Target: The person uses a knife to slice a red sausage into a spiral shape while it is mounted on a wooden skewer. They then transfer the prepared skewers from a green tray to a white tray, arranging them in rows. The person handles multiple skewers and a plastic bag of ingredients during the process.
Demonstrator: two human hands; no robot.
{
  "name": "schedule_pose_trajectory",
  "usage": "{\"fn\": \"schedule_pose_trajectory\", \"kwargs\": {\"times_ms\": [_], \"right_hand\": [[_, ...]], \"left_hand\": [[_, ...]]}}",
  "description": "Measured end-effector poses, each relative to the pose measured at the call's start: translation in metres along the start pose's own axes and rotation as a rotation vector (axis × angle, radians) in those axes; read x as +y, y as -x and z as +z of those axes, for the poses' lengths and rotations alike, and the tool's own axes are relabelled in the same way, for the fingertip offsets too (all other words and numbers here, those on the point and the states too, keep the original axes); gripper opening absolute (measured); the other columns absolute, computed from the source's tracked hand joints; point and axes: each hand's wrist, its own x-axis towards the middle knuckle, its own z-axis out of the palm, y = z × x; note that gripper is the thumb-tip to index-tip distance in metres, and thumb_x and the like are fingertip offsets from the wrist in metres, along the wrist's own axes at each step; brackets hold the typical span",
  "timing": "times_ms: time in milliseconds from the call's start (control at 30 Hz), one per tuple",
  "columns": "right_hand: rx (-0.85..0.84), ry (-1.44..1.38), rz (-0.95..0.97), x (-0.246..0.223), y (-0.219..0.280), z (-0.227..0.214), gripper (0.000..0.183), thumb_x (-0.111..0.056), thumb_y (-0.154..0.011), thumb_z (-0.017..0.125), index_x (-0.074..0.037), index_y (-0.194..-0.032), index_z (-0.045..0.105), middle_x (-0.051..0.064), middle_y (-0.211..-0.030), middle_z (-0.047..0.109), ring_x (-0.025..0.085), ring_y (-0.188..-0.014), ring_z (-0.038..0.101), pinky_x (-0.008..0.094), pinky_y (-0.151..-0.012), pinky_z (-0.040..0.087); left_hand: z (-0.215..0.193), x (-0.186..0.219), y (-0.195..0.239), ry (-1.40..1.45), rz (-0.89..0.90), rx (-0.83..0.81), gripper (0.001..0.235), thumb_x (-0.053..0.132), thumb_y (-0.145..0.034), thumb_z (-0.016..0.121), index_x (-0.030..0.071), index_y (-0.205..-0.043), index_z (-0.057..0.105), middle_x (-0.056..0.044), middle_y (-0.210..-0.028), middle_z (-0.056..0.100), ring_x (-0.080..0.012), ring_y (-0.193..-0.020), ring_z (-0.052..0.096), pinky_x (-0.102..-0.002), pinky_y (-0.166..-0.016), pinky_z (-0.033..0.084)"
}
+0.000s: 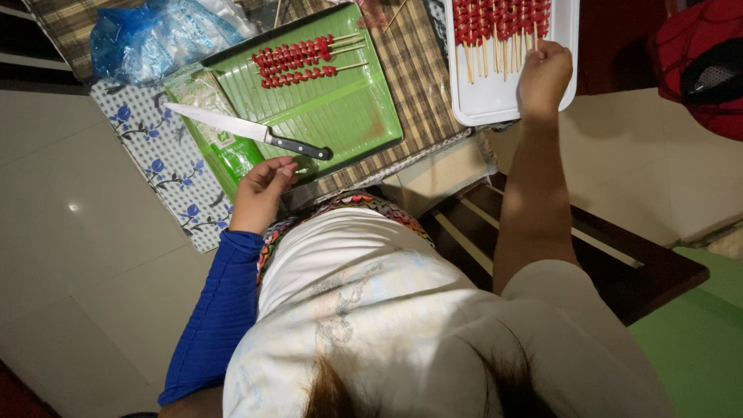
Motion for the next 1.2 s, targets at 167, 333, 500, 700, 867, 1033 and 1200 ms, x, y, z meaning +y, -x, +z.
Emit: {"fn": "schedule_pose_trajectory", "kwargs": {"times_ms": [167, 333, 500, 700, 867, 1033, 1200], "right_hand": [[0.059, 0.072, -0.067, 0.007, -0.003, 0.005, 0.023, 0.001, -0.096, 0.07, 0.003, -0.119, 0.068, 0.015, -0.124, 0.06, 0.022, -0.108, 0.066, 0.031, -0.095, 0.054], [0.059, -0.031, -0.219, -0.054, 0.016, 0.005, 0.03, 0.004, -0.098, 0.072, 0.003, -0.128, 0.067, 0.014, -0.13, 0.057, 0.024, -0.116, 0.064, 0.033, -0.101, 0.055], [-0.297, -0.179, -0.421, -0.13, 0.052, 0.061, 0.036, -0.005, -0.098, 0.078, -0.008, -0.132, 0.067, 0.013, -0.136, 0.058, 0.028, -0.124, 0.059, 0.038, -0.11, 0.053], [-0.638, 0.154, -0.898, -0.177, 0.091, 0.138, 0.056, -0.007, -0.087, 0.082, -0.003, -0.139, 0.061, 0.022, -0.143, 0.056, 0.042, -0.136, 0.045, 0.048, -0.114, 0.036], [-0.597, 0.387, -0.928, -0.177, 0.093, 0.177, 0.064, 0.005, -0.077, 0.067, 0.004, -0.14, 0.061, 0.024, -0.135, 0.057, 0.042, -0.136, 0.046, 0.051, -0.117, 0.031], [-0.595, 0.483, -0.892, -0.168, 0.087, 0.188, 0.034, 0.004, -0.085, 0.062, 0.002, -0.119, 0.069, 0.026, -0.132, 0.058, 0.043, -0.137, 0.047, 0.051, -0.121, 0.031], [-0.509, 0.411, -1.029, -0.178, 0.092, 0.181, 0.023, -0.008, -0.08, 0.073, 0.001, -0.1, 0.068, 0.031, -0.12, 0.063, 0.048, -0.124, 0.053, 0.051, -0.103, 0.043]], "left_hand": [[-0.003, -0.003, 0.002, 0.001, -0.011, 0.02, 0.032, 0.015, -0.103, 0.063, -0.001, -0.13, 0.064, -0.01, -0.121, 0.073, -0.0132, -0.101, 0.069, -0.026, -0.09, 0.054], [-0.007, -0.009, 0.0, 0.038, 0.018, 0.018, 0.032, 0.016, -0.103, 0.063, -0.002, -0.129, 0.064, -0.01, -0.121, 0.073, -0.0131, -0.106, 0.068, -0.027, -0.095, 0.055], [-0.006, -0.01, 0.0, 0.048, 0.056, 0.004, 0.031, 0.016, -0.104, 0.063, -0.002, -0.129, 0.065, -0.011, -0.121, 0.073, -0.0134, -0.109, 0.068, -0.028, -0.097, 0.055], [-0.008, -0.009, 0.014, 0.067, 0.055, 0.036, 0.032, 0.015, -0.103, 0.062, -0.002, -0.129, 0.064, -0.01, -0.122, 0.073, -0.0135, -0.103, 0.068, -0.027, -0.092, 0.055], [-0.017, -0.02, 0.033, 0.033, 0.039, 0.113, 0.033, 0.016, -0.104, 0.062, -0.003, -0.13, 0.064, -0.01, -0.121, 0.074, -0.012, -0.104, 0.068, -0.026, -0.09, 0.053], [-0.022, -0.034, 0.038, 0.085, 0.061, 0.133, 0.032, 0.014, -0.103, 0.062, -0.005, -0.129, 0.064, -0.011, -0.122, 0.073, -0.0131, -0.11, 0.068, -0.026, -0.095, 0.053], [-0.017, -0.031, 0.038, 0.088, 0.073, 0.116, 0.031, 0.011, -0.103, 0.061, -0.006, -0.129, 0.063, -0.012, -0.122, 0.073, -0.0158, -0.116, 0.068, -0.027, -0.099, 0.052]]}}
